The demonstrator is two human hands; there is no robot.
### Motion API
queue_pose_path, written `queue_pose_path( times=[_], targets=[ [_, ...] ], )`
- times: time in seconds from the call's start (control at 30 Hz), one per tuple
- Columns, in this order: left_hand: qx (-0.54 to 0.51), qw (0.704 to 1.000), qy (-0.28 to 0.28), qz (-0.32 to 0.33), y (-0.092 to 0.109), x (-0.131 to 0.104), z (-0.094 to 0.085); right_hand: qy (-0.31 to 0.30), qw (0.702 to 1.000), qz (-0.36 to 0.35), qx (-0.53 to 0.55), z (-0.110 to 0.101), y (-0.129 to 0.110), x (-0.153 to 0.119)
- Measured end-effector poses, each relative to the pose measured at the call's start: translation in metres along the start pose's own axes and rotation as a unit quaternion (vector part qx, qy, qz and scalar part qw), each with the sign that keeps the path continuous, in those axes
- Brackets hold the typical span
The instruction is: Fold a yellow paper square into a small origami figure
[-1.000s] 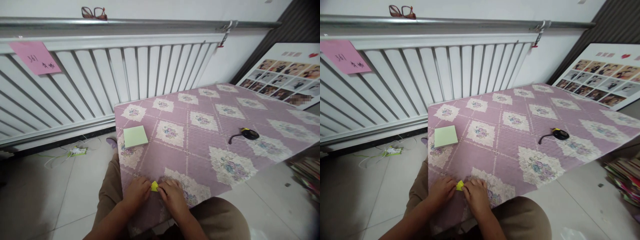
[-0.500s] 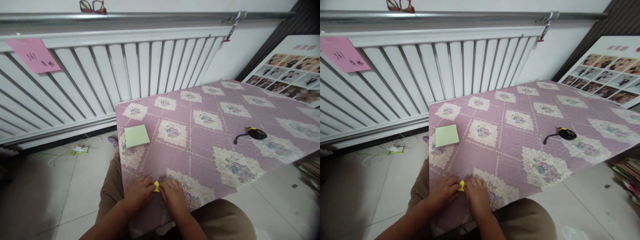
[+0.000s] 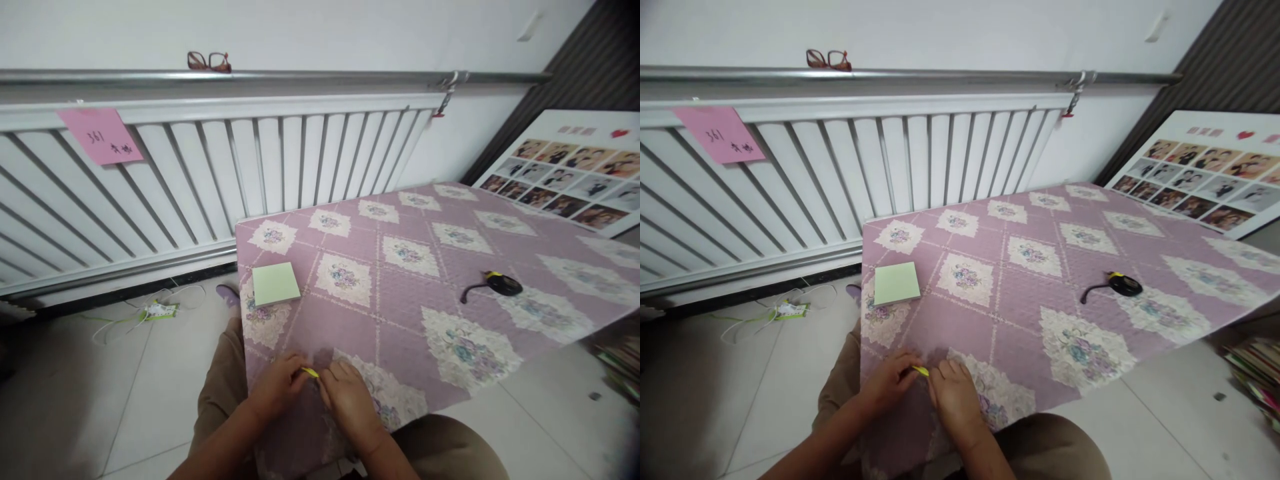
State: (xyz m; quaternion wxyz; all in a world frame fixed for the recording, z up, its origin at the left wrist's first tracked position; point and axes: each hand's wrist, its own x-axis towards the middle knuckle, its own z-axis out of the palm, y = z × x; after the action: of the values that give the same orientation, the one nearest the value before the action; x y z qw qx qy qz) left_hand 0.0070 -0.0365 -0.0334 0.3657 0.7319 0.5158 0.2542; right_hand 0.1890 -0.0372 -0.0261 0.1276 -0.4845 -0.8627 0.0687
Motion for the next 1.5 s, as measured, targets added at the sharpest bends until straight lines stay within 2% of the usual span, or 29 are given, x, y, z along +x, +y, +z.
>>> queue_pose_path(
  times=[0.07, 0.13, 0.23, 0.3, 0.4, 0.47, 0.53, 0.63, 0.73, 0.87, 1.0, 1.27, 1.37, 1.5],
  targets=[
    [-0.103, 0.992, 0.043, -0.067, 0.002, 0.001, 0.002, 0.017, 0.999, 0.030, 0.038, -0.007, -0.005, 0.004],
    [-0.207, 0.972, 0.043, -0.104, 0.004, 0.003, 0.005, 0.033, 0.987, 0.078, 0.135, -0.015, -0.012, 0.006],
    [-0.356, 0.926, 0.021, -0.124, 0.013, 0.004, 0.005, 0.041, 0.939, 0.158, 0.304, -0.027, -0.020, 0.007],
    [-0.425, 0.894, 0.025, -0.139, 0.024, 0.003, 0.002, 0.012, 0.889, 0.201, 0.412, -0.034, -0.022, 0.006],
    [-0.488, 0.859, 0.031, -0.151, 0.043, -0.001, -0.006, -0.046, 0.786, 0.250, 0.563, -0.045, -0.023, 0.005],
    [-0.520, 0.840, 0.025, -0.151, 0.054, -0.004, -0.011, -0.061, 0.721, 0.279, 0.631, -0.052, -0.024, 0.003],
    [-0.552, 0.822, 0.017, -0.142, 0.062, -0.006, -0.014, -0.067, 0.669, 0.299, 0.677, -0.058, -0.026, 0.001],
    [-0.596, 0.794, -0.008, -0.122, 0.069, -0.009, -0.018, -0.080, 0.604, 0.292, 0.737, -0.067, -0.033, -0.002],
    [-0.619, 0.778, -0.033, -0.101, 0.073, -0.013, -0.020, -0.086, 0.567, 0.264, 0.775, -0.075, -0.041, -0.004],
    [-0.612, 0.786, -0.047, -0.070, 0.075, -0.015, -0.023, -0.068, 0.557, 0.257, 0.787, -0.085, -0.048, -0.006],
    [-0.617, 0.783, -0.031, -0.069, 0.075, -0.014, -0.023, -0.055, 0.540, 0.269, 0.796, -0.090, -0.052, -0.007],
    [-0.627, 0.775, -0.027, -0.073, 0.072, -0.012, -0.020, -0.061, 0.537, 0.284, 0.792, -0.086, -0.054, -0.007],
    [-0.627, 0.775, -0.034, -0.068, 0.068, -0.012, -0.018, -0.052, 0.570, 0.278, 0.771, -0.080, -0.054, -0.005],
    [-0.623, 0.778, -0.037, -0.070, 0.065, -0.009, -0.014, -0.001, 0.658, 0.240, 0.714, -0.075, -0.049, -0.002]
  ],
)
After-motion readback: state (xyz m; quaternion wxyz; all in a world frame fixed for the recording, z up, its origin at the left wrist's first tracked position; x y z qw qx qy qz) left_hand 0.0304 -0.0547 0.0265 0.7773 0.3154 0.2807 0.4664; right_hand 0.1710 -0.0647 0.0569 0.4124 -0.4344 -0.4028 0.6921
